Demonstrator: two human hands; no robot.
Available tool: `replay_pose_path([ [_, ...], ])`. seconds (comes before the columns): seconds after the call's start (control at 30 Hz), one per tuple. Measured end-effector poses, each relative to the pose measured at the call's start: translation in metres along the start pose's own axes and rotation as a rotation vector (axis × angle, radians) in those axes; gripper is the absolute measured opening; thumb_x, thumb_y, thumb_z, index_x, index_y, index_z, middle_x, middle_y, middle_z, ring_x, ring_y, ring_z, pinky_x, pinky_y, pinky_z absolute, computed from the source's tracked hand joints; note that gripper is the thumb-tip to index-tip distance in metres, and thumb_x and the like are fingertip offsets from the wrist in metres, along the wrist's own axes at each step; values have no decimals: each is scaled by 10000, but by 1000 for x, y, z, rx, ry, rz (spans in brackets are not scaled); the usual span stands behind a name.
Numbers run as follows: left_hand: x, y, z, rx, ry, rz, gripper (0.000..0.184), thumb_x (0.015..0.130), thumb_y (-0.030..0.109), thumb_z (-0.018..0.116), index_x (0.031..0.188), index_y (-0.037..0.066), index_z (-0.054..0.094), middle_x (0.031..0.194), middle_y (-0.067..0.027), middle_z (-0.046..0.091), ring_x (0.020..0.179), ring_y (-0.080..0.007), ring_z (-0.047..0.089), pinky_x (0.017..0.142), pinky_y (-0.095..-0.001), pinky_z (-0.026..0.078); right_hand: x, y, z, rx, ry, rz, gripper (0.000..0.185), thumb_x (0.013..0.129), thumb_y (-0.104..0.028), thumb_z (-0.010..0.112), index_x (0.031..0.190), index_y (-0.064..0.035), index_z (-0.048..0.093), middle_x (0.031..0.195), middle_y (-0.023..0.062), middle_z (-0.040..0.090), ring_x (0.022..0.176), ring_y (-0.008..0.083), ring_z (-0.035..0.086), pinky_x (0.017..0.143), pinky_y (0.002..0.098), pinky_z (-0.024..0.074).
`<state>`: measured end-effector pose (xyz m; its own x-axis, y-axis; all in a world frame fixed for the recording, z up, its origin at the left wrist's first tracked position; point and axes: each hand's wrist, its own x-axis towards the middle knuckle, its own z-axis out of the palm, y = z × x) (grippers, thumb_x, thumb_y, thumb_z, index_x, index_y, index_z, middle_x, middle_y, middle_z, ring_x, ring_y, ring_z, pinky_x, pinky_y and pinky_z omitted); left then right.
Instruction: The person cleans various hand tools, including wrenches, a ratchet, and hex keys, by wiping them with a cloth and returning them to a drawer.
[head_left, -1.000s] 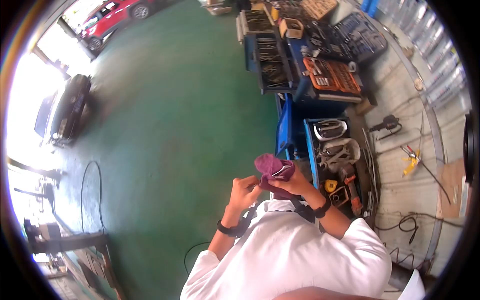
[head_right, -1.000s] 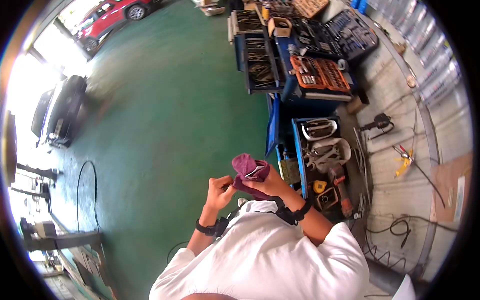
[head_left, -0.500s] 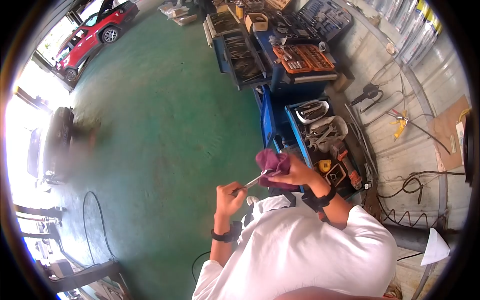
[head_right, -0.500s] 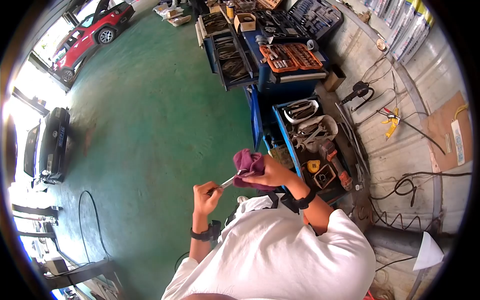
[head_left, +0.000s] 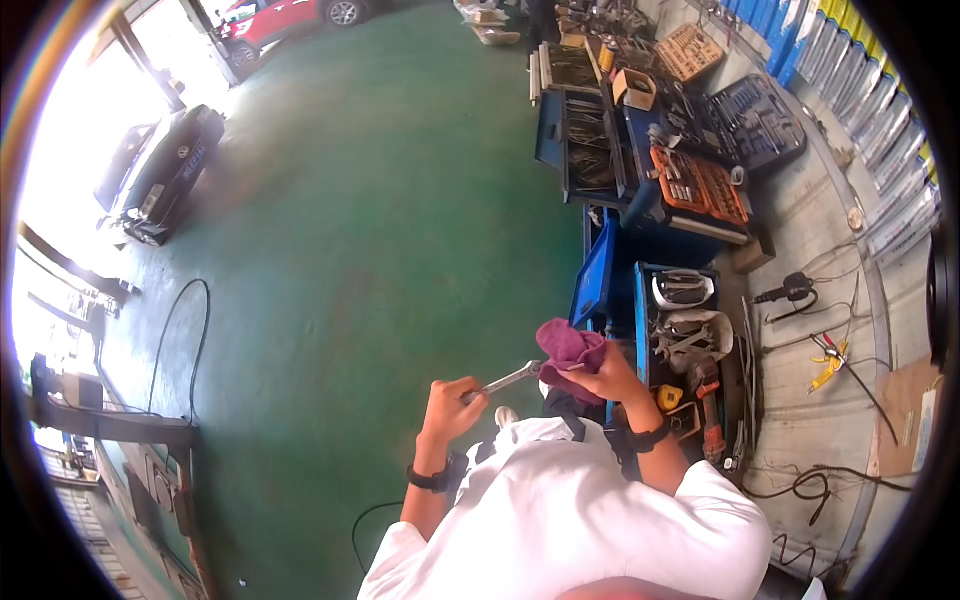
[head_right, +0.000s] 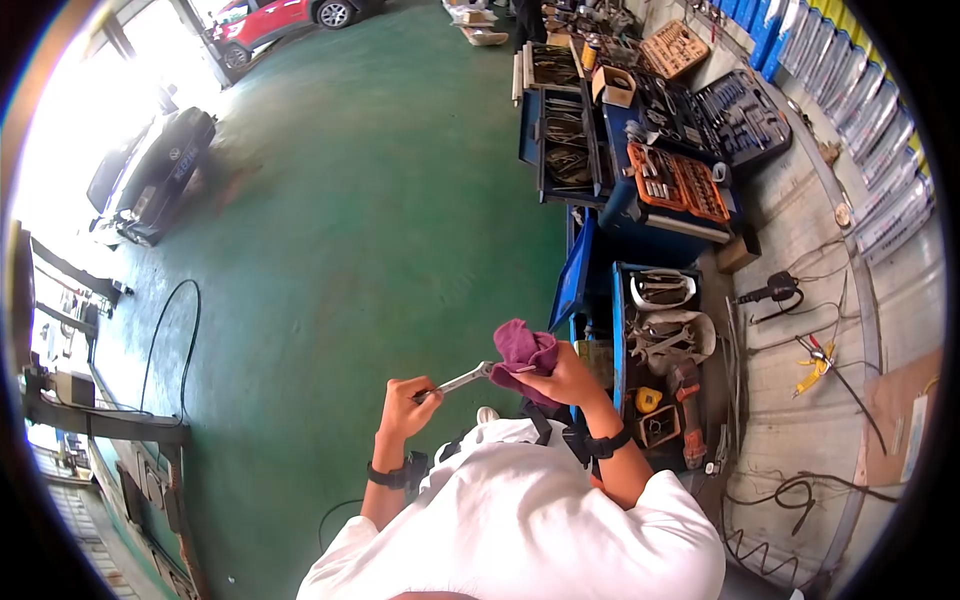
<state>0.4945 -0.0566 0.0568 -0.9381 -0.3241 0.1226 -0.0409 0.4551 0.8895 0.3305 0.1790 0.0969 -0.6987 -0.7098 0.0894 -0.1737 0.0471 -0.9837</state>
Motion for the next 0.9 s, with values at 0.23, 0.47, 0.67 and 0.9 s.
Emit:
replay_pose_path([
  [0.23,-19,-5,1,-36,-3,-101,146,713,137,620,713,-4,655,503,-112,492,423,-171,447,454,-313,363,3,17,28,-45,-130,2,267,785,-185,788,929,-7,651,795,79,674,722,119,589,705,303,496],
  [0.47,-14,11,12,-64,-55,-38,160,753,137,635,726,-20,649,507,-71,489,436,-124,427,437,-298,322,-4,32,19,63,-134,-11,224,835,-159,750,966,0,663,838,63,698,768,113,611,724,292,494],
  [0.67,-16,8,26,-60,-61,-22,162,757,141,631,751,-17,663,519,-80,496,442,-130,431,442,-297,333,-9,33,10,93,-138,28,217,850,-163,735,974,1,667,855,73,705,785,102,608,736,291,495],
  [0.9,-15,11,27,-51,-96,-64,169,771,139,627,758,-23,671,523,-70,511,447,-123,436,446,-291,340,-13,49,8,66,-152,-14,218,829,-131,749,983,-3,663,852,57,702,790,91,603,741,277,491],
])
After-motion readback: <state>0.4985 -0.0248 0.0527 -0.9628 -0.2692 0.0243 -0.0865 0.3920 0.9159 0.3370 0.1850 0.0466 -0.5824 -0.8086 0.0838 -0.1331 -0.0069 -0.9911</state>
